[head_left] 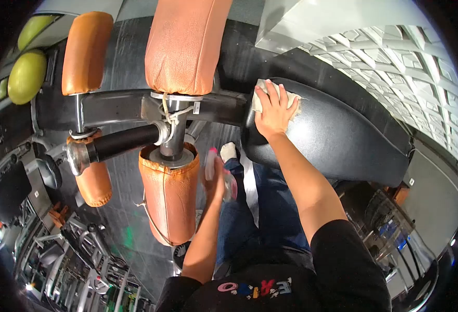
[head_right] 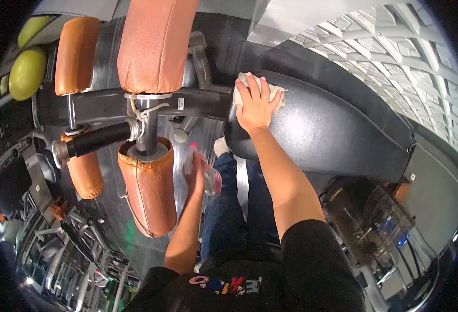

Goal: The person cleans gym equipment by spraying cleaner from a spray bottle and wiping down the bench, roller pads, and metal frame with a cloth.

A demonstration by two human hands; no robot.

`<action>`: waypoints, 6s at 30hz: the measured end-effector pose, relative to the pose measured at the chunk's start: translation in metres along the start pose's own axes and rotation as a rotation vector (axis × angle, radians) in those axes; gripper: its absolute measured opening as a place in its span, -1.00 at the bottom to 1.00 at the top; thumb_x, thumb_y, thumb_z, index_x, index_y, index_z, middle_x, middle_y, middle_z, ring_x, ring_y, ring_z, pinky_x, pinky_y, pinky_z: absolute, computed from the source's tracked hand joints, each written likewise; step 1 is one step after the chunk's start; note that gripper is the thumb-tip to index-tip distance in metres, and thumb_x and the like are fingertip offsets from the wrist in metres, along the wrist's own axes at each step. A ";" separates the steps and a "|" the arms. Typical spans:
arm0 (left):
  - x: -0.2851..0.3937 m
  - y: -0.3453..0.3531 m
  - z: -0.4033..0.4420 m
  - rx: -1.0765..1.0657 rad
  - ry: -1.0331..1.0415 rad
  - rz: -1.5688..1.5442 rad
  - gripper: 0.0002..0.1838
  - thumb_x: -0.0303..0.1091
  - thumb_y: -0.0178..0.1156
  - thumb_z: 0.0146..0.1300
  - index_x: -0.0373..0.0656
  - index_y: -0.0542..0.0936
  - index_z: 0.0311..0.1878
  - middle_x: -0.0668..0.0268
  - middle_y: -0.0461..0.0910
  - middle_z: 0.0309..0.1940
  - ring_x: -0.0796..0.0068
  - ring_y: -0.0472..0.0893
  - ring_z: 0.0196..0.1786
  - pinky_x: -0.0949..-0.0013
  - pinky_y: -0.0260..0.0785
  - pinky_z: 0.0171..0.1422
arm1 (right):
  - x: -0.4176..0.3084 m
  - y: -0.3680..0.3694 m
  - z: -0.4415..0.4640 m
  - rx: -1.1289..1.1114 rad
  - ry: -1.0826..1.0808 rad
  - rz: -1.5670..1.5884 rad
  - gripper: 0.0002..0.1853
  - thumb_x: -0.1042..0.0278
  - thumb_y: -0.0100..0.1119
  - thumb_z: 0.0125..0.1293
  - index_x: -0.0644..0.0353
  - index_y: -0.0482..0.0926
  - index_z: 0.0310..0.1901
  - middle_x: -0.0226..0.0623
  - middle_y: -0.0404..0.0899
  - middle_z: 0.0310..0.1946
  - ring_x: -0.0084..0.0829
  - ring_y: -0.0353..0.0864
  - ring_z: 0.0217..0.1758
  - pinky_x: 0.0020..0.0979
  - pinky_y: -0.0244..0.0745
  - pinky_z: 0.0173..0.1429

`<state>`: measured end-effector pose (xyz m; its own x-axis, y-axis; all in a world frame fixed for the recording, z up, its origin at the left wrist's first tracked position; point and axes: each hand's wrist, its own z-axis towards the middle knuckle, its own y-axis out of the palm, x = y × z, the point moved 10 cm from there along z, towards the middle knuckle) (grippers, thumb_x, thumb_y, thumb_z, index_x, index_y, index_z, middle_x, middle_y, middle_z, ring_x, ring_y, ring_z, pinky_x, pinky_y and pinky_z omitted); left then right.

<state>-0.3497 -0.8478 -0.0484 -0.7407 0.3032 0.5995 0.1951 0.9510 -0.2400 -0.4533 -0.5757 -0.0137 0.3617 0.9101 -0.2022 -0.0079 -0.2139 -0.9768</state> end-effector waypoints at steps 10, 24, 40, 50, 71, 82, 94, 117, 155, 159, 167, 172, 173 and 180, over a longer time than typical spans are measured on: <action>0.009 -0.013 0.037 0.258 0.034 -0.191 -0.30 0.31 -0.11 0.41 -0.12 0.38 0.28 0.23 0.53 -0.21 0.34 0.62 -0.40 0.28 0.47 -0.25 | 0.004 0.006 0.001 -0.071 -0.017 0.021 -0.27 0.24 0.38 -0.03 -0.41 0.40 0.26 -0.68 0.10 0.46 -0.28 -0.02 0.55 0.42 -0.21 0.45; 0.037 -0.001 0.028 0.450 -0.063 -0.426 -0.37 0.25 0.02 0.38 -0.22 0.49 0.09 0.22 0.53 -0.31 0.35 0.58 -0.39 0.27 0.45 -0.31 | 0.005 0.008 0.002 -0.088 -0.051 0.033 -0.23 0.21 0.43 -0.06 -0.36 0.41 0.28 -0.65 0.08 0.47 -0.21 -0.04 0.56 0.43 -0.25 0.42; 0.020 0.038 -0.019 0.187 0.164 -0.024 -0.50 0.12 0.11 0.34 -0.23 0.60 -0.28 0.23 0.57 -0.57 0.35 0.63 -0.45 0.24 0.45 -0.30 | 0.000 0.004 0.003 -0.053 -0.101 0.059 -0.31 0.35 0.26 0.03 -0.33 0.44 0.28 -0.61 0.15 0.48 -0.20 -0.08 0.59 0.34 -0.49 0.48; 0.107 -0.031 -0.137 0.139 0.650 -0.131 -0.14 0.51 -0.07 0.20 -0.31 0.59 -0.38 0.15 0.58 -0.37 0.31 0.60 -0.32 0.29 0.46 -0.24 | -0.027 -0.047 0.048 0.146 -0.286 0.340 -0.67 0.26 0.18 0.16 -0.04 0.66 0.00 -0.44 0.50 0.06 -0.12 0.35 0.20 0.00 0.15 0.27; 0.105 -0.078 -0.151 0.304 0.586 -0.739 -0.26 0.40 0.06 0.21 -0.26 0.52 -0.14 0.09 0.48 -0.24 0.29 0.58 -0.31 0.28 0.47 -0.22 | -0.141 0.086 -0.008 -0.427 -1.115 0.035 -0.74 0.13 0.07 0.30 -0.12 0.67 -0.05 -0.32 0.67 -0.13 -0.13 0.57 0.14 0.00 0.37 0.31; 0.114 -0.121 -0.158 0.398 0.416 -0.635 -0.37 0.29 -0.10 0.37 -0.21 0.51 -0.16 0.15 0.53 -0.23 0.34 0.57 -0.42 0.26 0.43 -0.25 | -0.167 0.207 0.074 -0.666 -0.270 1.146 -0.53 0.10 0.17 0.28 0.19 0.52 0.14 -0.16 0.59 0.08 -0.28 0.56 0.14 -0.25 0.43 0.27; 0.102 -0.116 -0.157 0.388 0.419 -0.610 -0.31 0.36 -0.08 0.32 -0.23 0.52 -0.17 0.13 0.56 -0.25 0.27 0.59 -0.44 0.24 0.45 -0.23 | -0.131 0.184 -0.064 -1.111 -0.915 0.328 -0.76 0.44 0.03 0.26 0.17 0.67 -0.12 -0.16 0.69 -0.30 -0.17 0.68 -0.21 -0.25 0.60 -0.06; 0.101 -0.121 -0.150 0.347 0.352 -0.703 -0.28 0.37 0.04 0.24 -0.27 0.53 -0.15 0.05 0.57 -0.25 0.22 0.61 -0.38 0.21 0.48 -0.22 | -0.128 0.113 -0.061 -0.982 -0.736 -0.381 -0.73 0.20 0.03 0.33 -0.07 0.70 -0.05 -0.38 0.62 0.10 -0.33 0.50 0.26 -0.03 0.36 0.25; 0.102 -0.121 -0.145 0.393 0.278 -0.654 -0.38 0.27 -0.10 0.35 -0.20 0.54 -0.19 0.15 0.61 -0.32 0.30 0.56 -0.45 0.27 0.43 -0.30 | -0.138 0.092 0.068 -0.609 0.008 1.582 -0.58 0.18 0.10 0.31 0.20 0.53 0.13 -0.05 0.63 0.01 -0.06 0.58 0.12 -0.22 0.41 0.25; 0.104 -0.121 -0.145 0.414 0.272 -0.628 -0.38 0.27 -0.12 0.35 -0.19 0.54 -0.20 0.14 0.61 -0.32 0.30 0.56 -0.46 0.25 0.44 -0.28 | -0.219 0.181 0.006 -0.487 -0.217 1.440 -0.59 0.24 0.18 0.21 0.21 0.59 0.07 -0.13 0.66 -0.05 -0.07 0.59 0.11 -0.11 0.37 0.29; 0.095 -0.123 -0.141 0.397 0.229 -0.690 -0.31 0.31 -0.15 0.34 -0.25 0.53 -0.20 0.11 0.60 -0.31 0.25 0.56 -0.48 0.20 0.45 -0.26 | -0.136 0.158 -0.096 -1.125 -0.782 0.160 -0.56 0.00 -0.01 0.28 0.22 0.65 -0.12 0.03 0.68 -0.11 -0.04 0.68 -0.05 0.01 0.53 0.01; 0.093 -0.119 -0.139 0.365 0.242 -0.679 -0.28 0.35 -0.10 0.30 -0.27 0.54 -0.22 0.09 0.60 -0.32 0.24 0.57 -0.49 0.27 0.46 -0.34 | -0.146 0.146 -0.096 -1.309 -0.684 0.305 -0.61 0.15 -0.05 0.31 0.29 0.65 -0.14 0.08 0.67 -0.14 0.03 0.67 -0.05 -0.06 0.53 0.05; 0.094 -0.119 -0.140 0.362 0.264 -0.679 -0.27 0.36 -0.09 0.28 -0.27 0.55 -0.22 0.08 0.61 -0.32 0.23 0.57 -0.49 0.28 0.46 -0.35 | -0.150 0.143 -0.094 -1.309 -0.611 0.430 -0.63 0.14 -0.02 0.32 0.28 0.65 -0.15 0.08 0.67 -0.16 0.05 0.66 -0.06 -0.06 0.53 0.04; 0.089 -0.116 -0.135 0.293 0.291 -0.751 -0.34 0.23 0.09 0.31 -0.35 0.57 -0.11 -0.01 0.65 -0.28 0.25 0.63 -0.46 0.22 0.51 -0.30 | -0.095 0.128 -0.130 -1.208 -0.309 0.628 -0.64 0.21 0.05 0.38 0.31 0.56 0.05 0.07 0.64 -0.03 -0.03 0.63 0.08 -0.19 0.46 0.14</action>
<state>-0.3516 -0.9231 0.1356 -0.4051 -0.3588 0.8409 -0.4845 0.8642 0.1354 -0.3671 -0.7355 -0.1101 0.3787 0.5555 -0.7403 0.7659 -0.6371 -0.0863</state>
